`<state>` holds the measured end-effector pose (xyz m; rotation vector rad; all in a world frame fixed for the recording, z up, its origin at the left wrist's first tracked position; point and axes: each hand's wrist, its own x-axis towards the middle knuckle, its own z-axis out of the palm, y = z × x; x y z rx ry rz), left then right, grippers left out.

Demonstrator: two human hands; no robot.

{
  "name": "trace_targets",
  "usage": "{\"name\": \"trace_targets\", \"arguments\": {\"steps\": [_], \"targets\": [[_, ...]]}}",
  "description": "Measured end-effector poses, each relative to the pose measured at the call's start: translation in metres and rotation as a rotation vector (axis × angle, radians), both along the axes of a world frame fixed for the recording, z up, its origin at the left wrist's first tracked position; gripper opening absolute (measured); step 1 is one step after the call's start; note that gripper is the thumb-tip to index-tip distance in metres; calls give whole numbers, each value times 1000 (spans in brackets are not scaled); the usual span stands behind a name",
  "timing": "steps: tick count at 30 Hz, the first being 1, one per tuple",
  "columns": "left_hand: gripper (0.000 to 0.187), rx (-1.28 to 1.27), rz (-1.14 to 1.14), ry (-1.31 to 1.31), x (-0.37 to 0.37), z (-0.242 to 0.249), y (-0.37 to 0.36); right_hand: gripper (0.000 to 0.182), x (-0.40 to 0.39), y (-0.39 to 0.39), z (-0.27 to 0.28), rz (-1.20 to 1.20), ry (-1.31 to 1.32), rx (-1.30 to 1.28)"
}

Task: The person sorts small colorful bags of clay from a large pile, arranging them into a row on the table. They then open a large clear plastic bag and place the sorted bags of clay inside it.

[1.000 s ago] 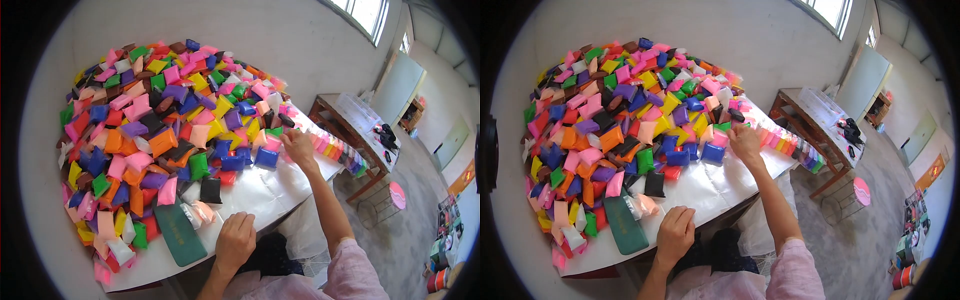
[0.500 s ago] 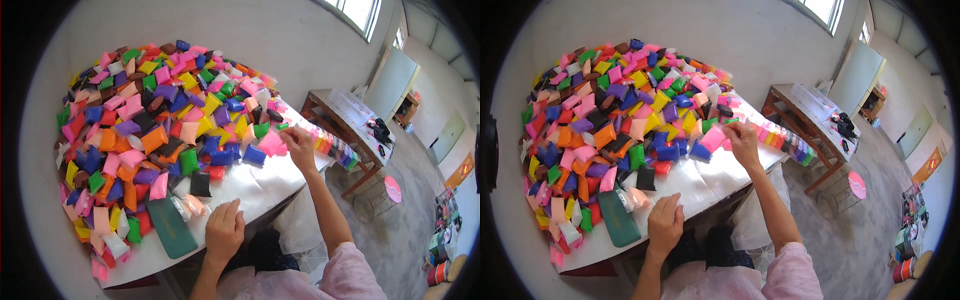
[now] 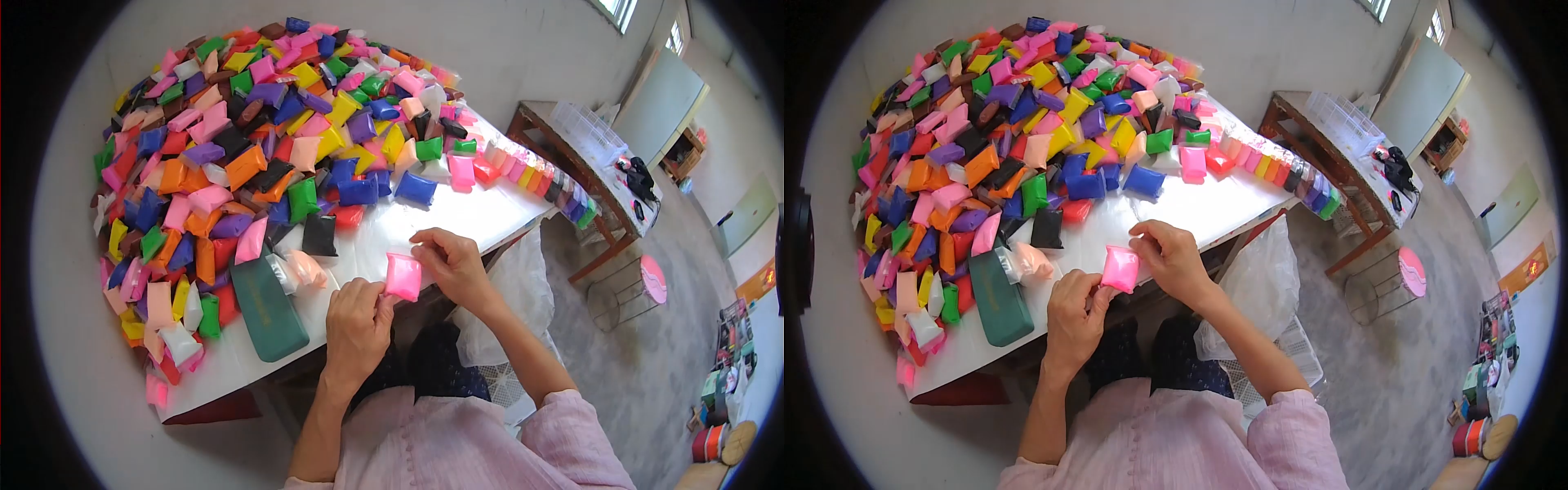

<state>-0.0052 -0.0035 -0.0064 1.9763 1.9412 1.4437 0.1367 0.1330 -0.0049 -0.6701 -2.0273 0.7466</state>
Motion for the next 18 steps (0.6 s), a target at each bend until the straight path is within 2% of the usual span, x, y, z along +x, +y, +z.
{"name": "trace_targets", "arguments": {"steps": [2, 5, 6, 9, 13, 18], "targets": [[10, 6, 32, 14, 2, -1, 0, 12, 3, -11, 6, -133, 51, 147], [9, 16, 98, 89, 9, -5, 0, 12, 24, -37, 4, -218, -44, 18], [10, 20, 123, 124, 11, -7, 0, 14, 27, -44, -1, -169, -61, 128], [10, 18, 141, 216, 17, -6, -3, 16, 22, -67, -6, -84, -97, 168], [10, -11, 142, 277, 21, -5, -6, 15, 15, -68, -23, -157, -108, 306], [7, 2, 114, 292, 17, -1, -7, 15, 19, -61, -29, -62, -93, 350]]}}
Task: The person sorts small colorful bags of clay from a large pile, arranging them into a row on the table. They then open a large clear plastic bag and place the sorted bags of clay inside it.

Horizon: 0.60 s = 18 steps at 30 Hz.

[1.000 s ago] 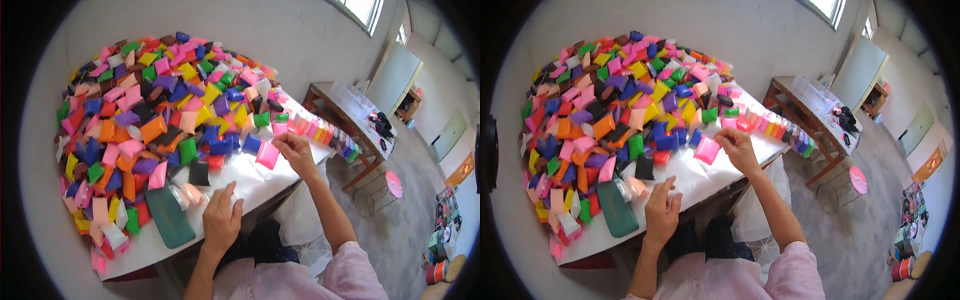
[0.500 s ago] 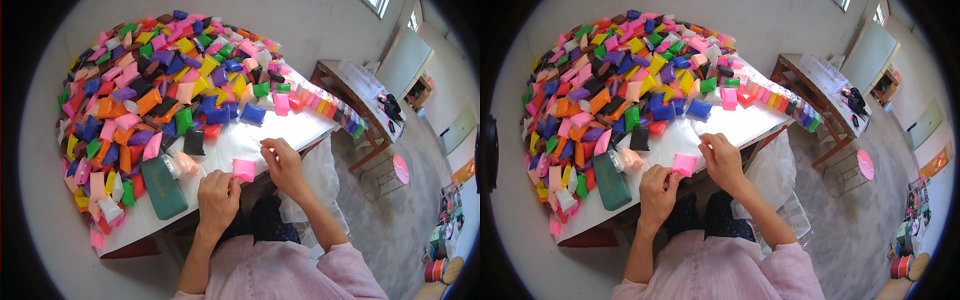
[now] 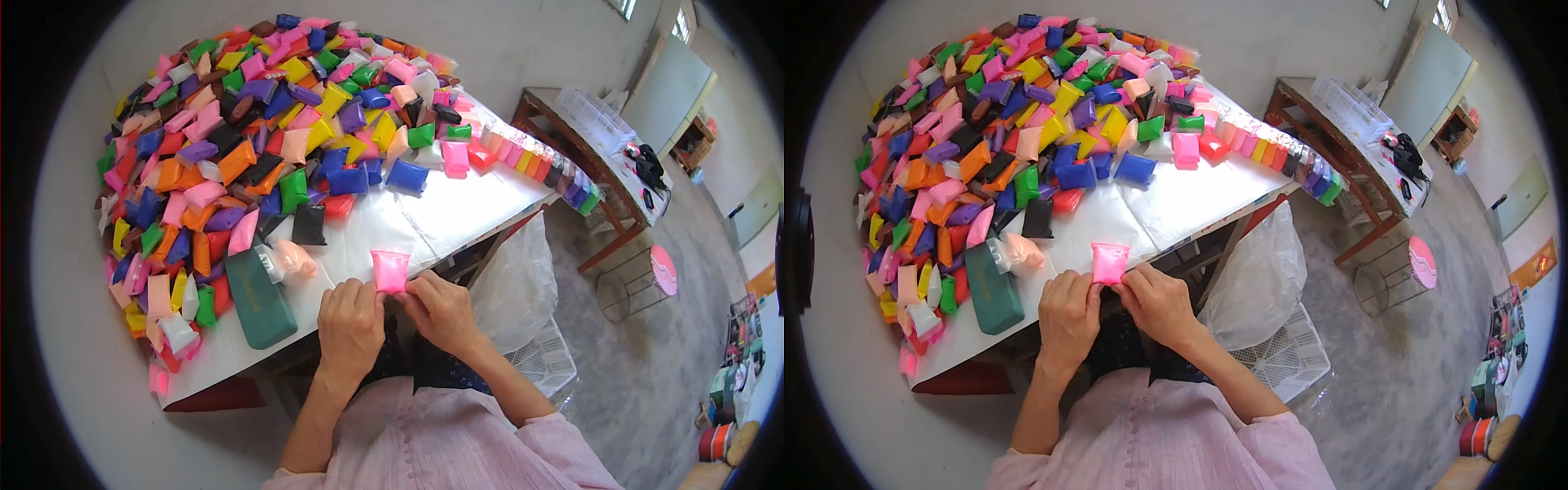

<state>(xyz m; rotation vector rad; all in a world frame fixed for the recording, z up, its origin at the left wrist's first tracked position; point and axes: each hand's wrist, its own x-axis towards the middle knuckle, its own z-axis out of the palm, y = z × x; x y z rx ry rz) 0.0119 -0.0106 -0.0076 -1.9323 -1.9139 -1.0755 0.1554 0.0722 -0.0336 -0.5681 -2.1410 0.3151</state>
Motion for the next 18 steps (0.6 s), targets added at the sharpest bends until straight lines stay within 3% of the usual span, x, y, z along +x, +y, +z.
{"name": "trace_targets", "arguments": {"steps": [6, 10, 18], "targets": [[8, 76, -163, 38, -18, -8, 4, 16, 4, 10, -1, 6, -101, 145], [11, 138, -180, 5, -17, -13, 7, 19, -1, 8, -6, -77, -136, 272], [18, 194, -128, 18, -11, -17, 11, 18, -6, 3, -15, -183, -167, 283]]}}
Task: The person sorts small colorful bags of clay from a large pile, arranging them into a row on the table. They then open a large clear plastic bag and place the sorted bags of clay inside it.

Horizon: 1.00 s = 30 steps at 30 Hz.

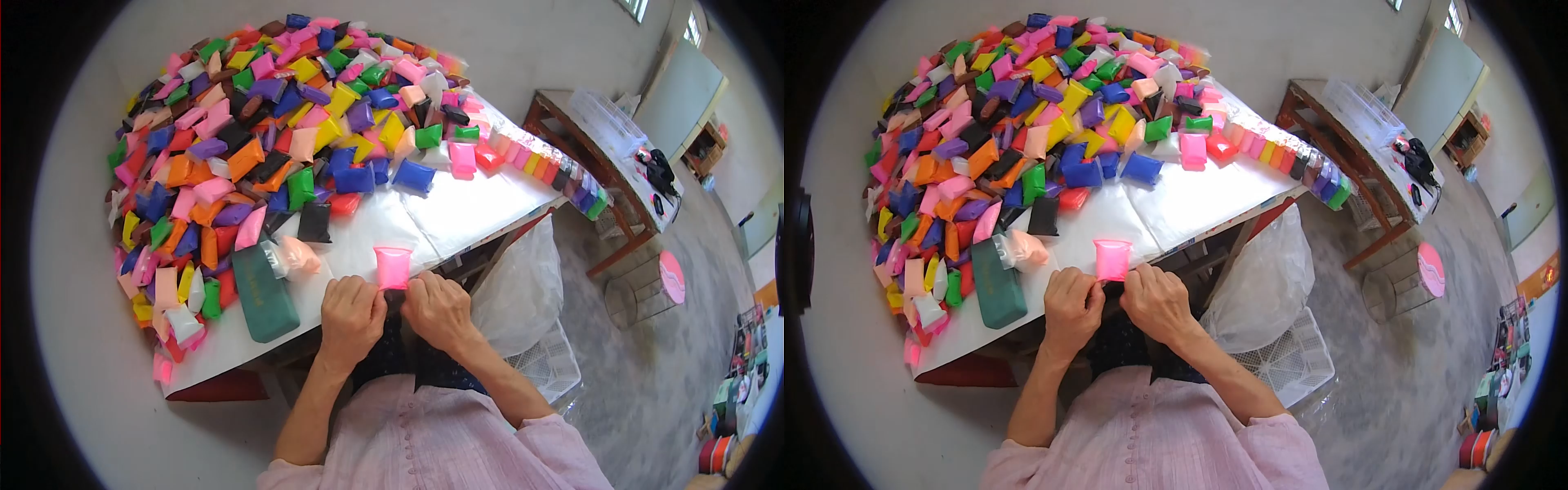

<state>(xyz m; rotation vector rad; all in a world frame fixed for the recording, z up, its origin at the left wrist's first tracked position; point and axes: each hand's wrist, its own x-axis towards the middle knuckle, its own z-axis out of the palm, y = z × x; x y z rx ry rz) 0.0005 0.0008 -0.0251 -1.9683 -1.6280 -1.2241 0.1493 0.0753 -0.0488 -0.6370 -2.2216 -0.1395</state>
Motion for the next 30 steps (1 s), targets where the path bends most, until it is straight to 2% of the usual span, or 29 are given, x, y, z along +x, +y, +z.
{"name": "trace_targets", "arguments": {"steps": [4, 6, 10, 14, 17, 18, 21, 24, 27, 30], "targets": [[13, 43, 19, -78, 3, 0, -4, 15, 0, -1, -2, 79, 117, -13], [12, 95, -1, -164, 2, -4, -7, 14, 4, -8, 3, 128, 330, -340], [11, 179, -20, -239, 4, -9, -14, 25, 11, -4, 31, 284, 702, -1001], [15, 227, -46, -119, 9, -5, -15, 26, 9, -1, 54, 518, 654, -1411], [20, 201, -80, -96, 5, -3, -14, 26, 1, -10, 49, 572, 674, -1276], [23, 183, -93, -104, 4, 0, -14, 28, 5, -9, 49, 525, 625, -1214], [33, -87, -201, -748, 17, 15, -20, 33, 7, -7, 56, 402, 466, -322], [43, -199, -368, -906, 14, 22, -23, 43, 10, -11, 52, 320, 351, -65], [43, -183, -458, -650, 6, 17, -19, 49, 10, -15, 42, 315, 393, 11], [41, -216, -486, -691, 4, 14, -21, 52, 13, -15, 34, 417, 475, -19]]}}
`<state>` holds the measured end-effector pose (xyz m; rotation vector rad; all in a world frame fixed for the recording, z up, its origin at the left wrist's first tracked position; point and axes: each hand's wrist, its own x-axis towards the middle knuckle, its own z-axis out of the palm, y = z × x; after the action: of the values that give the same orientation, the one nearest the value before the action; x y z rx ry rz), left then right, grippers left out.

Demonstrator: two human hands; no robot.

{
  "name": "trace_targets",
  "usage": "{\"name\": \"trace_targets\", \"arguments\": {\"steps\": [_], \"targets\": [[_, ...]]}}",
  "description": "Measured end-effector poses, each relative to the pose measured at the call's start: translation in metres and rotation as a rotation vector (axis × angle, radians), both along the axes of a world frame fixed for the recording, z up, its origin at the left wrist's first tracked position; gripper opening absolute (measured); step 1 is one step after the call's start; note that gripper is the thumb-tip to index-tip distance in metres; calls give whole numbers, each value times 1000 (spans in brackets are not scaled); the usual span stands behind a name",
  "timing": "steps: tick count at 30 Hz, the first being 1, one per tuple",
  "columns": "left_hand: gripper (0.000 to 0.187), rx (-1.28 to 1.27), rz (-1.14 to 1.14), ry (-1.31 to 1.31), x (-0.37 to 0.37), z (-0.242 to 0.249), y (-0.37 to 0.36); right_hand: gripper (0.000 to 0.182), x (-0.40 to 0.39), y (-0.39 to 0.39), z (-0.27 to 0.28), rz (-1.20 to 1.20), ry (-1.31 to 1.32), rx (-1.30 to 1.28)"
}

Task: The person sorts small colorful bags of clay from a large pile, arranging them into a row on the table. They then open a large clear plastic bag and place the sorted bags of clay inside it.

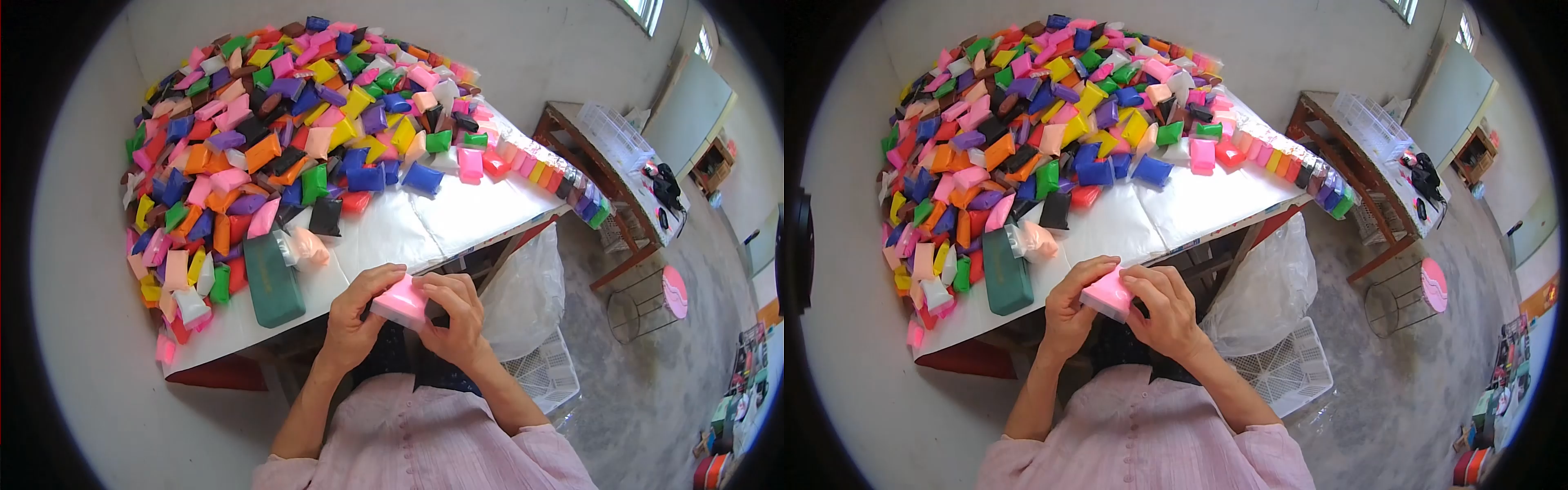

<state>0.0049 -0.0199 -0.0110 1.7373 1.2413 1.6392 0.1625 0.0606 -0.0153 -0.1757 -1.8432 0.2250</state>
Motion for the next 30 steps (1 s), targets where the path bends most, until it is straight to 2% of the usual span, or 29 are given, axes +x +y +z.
{"name": "trace_targets", "arguments": {"steps": [3, 9, 12, 15, 18, 21, 24, 27, 30], "targets": [[38, 35, 12, -9, 0, -1, 2, 55, 0, 0, -4, 27, 38, -6], [35, -8, 22, -109, 2, 4, 2, 45, 1, 1, 8, -122, -121, 22], [34, -178, 245, -44, 9, 26, -9, 36, -7, 8, 10, -116, -165, -34], [30, 2, 472, 148, -2, 54, -25, 36, -22, 21, 2, -112, -200, -104], [27, 54, 643, 501, -44, 80, -39, 34, -37, 26, -1, -145, -280, -220], [28, -99, 714, 491, -83, 85, -36, 30, -63, 33, 6, -88, -316, -363], [31, -229, 614, 375, -114, 78, -27, 32, -93, 43, 8, -41, -319, -340], [32, -243, 569, 454, -126, 72, -21, 32, -117, 46, 6, -113, -441, -332], [32, -298, 460, 402, -126, 75, -16, 30, -118, 36, 8, -29, -430, -392]]}}
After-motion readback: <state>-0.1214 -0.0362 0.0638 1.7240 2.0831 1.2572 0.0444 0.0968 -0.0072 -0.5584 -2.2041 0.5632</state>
